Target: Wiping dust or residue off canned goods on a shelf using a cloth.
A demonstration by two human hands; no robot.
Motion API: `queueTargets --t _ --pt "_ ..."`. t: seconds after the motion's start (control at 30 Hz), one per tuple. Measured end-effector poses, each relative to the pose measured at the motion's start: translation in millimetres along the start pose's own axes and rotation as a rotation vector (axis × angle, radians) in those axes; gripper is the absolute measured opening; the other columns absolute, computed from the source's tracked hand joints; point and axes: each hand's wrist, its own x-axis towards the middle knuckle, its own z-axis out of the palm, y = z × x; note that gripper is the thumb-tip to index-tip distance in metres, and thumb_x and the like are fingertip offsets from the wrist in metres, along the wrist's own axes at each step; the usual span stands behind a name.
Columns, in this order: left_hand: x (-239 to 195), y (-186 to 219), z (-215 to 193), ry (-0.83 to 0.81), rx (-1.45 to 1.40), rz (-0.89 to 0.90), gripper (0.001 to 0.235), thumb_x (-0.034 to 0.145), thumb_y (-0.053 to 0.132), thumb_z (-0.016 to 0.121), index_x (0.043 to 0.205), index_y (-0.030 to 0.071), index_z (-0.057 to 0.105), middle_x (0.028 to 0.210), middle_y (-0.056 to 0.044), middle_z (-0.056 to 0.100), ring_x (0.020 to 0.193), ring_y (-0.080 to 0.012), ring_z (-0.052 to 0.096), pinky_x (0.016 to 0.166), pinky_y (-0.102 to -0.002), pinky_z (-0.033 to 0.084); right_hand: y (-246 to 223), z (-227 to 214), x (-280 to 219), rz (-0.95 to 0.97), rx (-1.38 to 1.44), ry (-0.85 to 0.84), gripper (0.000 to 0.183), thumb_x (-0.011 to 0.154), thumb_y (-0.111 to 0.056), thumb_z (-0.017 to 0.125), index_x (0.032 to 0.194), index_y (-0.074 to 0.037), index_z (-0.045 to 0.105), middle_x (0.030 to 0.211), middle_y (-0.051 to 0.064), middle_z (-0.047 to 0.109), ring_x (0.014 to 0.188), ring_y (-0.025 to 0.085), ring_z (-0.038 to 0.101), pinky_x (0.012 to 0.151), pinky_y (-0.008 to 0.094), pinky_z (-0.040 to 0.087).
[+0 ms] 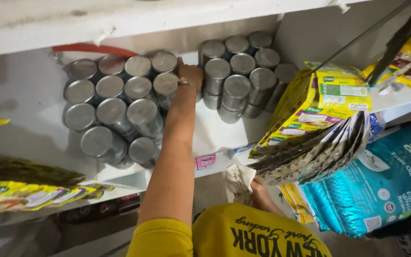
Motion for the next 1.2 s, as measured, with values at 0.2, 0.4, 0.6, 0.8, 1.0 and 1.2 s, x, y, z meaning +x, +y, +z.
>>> queueTargets --t 0.2,0.4,0.6,0.8,1.0,1.2 --pt "-45 10 -39 -0.003 0.047 0.069 0.038 0.105 0.02 0.044 0.112 0.019 0.081 0.115 -0.009 0.077 0.118 -0.0312 0.068 0.122 -0.068 -0.001 -4 9 4 -0.039 -0.067 -0.055 0.034 0.09 -0.025 0.064 0.116 -0.003 0.07 0.095 0.012 0.074 0.075 0.025 0.069 0.06 0.04 0.057" --pt "-75 24 -63 0.011 0.177 0.102 0.041 0.104 0.024 0.043 0.106 0.015 0.083 0.106 -0.008 0.078 0.122 -0.0275 0.063 0.118 -0.061 -0.014 -16 40 -20 -0.035 -0.106 -0.085 0.037 0.092 -0.025 0.062 0.121 -0.004 0.069 0.099 0.009 0.073 0.08 0.02 0.068 0.065 0.036 0.054" --pt "-100 25 -65 0.012 0.114 0.163 0.035 0.101 0.018 0.049 0.101 0.016 0.083 0.103 -0.01 0.078 0.118 -0.0276 0.064 0.12 -0.059 -0.013 -14 37 -25 -0.052 -0.021 -0.139 0.043 0.09 -0.023 0.061 0.129 -0.008 0.066 0.113 0.007 0.075 0.095 0.021 0.072 0.076 0.037 0.058" --pt "-99 17 -55 0.115 0.014 0.198 0.029 0.095 0.013 0.053 0.094 0.017 0.082 0.099 -0.01 0.078 0.108 -0.0314 0.069 0.123 -0.058 0.004 -16 30 -13 -0.046 -0.096 -0.105 0.04 0.094 -0.025 0.062 0.13 -0.008 0.066 0.113 0.008 0.074 0.093 0.022 0.071 0.071 0.039 0.058" --pt "-109 16 -30 0.178 -0.04 0.293 0.023 0.088 0.011 0.057 0.094 0.015 0.079 0.099 -0.012 0.077 0.101 -0.0294 0.072 0.121 -0.062 0.016 -6 10 0 -0.081 -0.088 -0.094 0.04 0.092 -0.023 0.064 0.128 -0.006 0.067 0.105 0.01 0.075 0.083 0.022 0.072 0.066 0.039 0.059" --pt "-114 34 -25 0.334 -0.132 0.113 0.034 0.09 0.008 0.068 0.122 -0.003 0.064 0.097 -0.017 0.077 0.093 -0.0324 0.074 0.094 -0.053 0.044 -17 16 5 -0.132 -0.07 -0.124 0.034 0.099 -0.021 0.066 0.123 0.002 0.066 0.093 0.014 0.071 0.071 0.025 0.069 0.061 0.039 0.057"
